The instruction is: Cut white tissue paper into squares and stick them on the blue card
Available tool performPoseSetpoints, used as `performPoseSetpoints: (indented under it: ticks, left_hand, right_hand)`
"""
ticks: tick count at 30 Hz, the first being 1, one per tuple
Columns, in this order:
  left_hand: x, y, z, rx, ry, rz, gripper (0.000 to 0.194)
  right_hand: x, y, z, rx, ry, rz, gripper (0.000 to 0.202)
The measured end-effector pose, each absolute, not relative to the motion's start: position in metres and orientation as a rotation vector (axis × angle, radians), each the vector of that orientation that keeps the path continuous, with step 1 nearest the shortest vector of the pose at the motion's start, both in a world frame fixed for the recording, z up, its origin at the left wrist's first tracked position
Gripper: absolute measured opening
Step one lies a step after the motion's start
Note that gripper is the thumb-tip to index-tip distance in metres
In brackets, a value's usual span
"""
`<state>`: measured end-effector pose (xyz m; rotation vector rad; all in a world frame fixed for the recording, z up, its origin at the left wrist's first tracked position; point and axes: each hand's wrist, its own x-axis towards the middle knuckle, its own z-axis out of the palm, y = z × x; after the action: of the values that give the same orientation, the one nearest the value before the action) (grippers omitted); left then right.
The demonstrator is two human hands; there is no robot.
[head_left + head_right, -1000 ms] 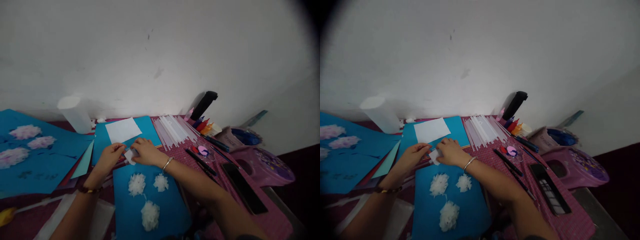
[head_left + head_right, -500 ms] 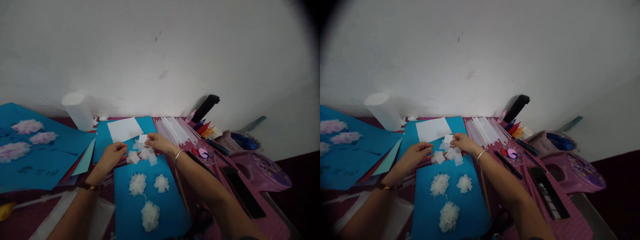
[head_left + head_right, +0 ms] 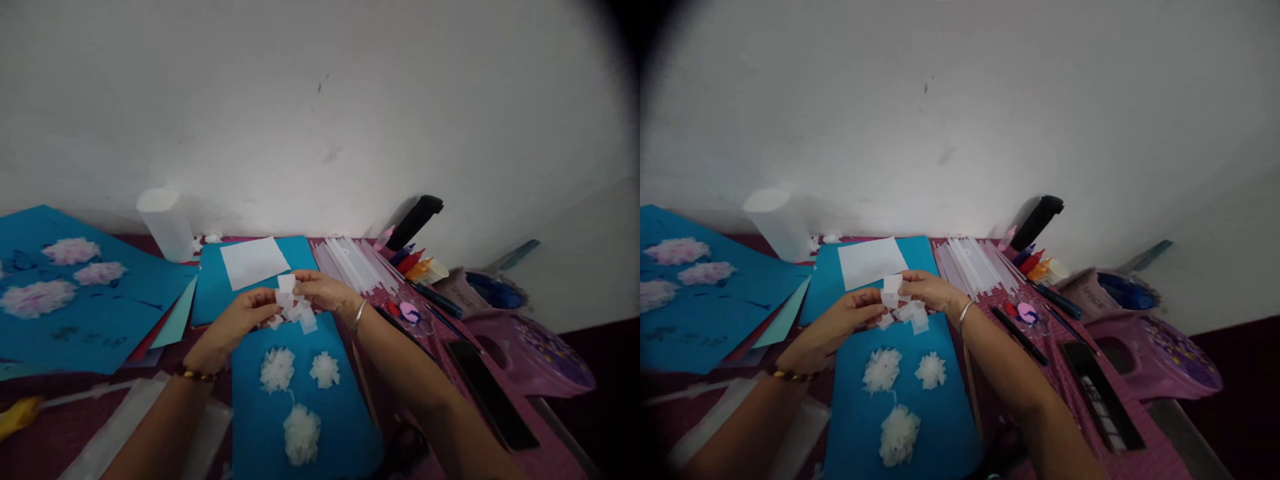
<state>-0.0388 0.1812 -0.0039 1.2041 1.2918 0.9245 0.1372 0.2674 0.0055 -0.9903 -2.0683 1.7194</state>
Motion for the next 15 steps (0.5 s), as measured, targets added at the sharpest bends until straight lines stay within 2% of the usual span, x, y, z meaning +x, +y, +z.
performPoseSetpoints:
  ticks: [4, 9, 15]
  left_hand:
    - [-0.048, 0.187, -0.008, 1.147, 1.42, 0.926, 0.023]
    - [-0.067, 0.191, -0.01, 1.284, 1.627, 0.981, 0.02]
    - [-0.068, 0.182, 0.007, 1.342, 1.642, 1.015, 0.023]
  right_hand:
    - [0.147, 0.276, 0.003, -1.149, -2.245, 1.384, 0.011]
    - [0.18, 0.265, 0.019, -1.307, -2.333, 0.91, 0.027]
    - [0.244, 0.2, 0.039, -1.268, -2.424, 0.832, 0.019]
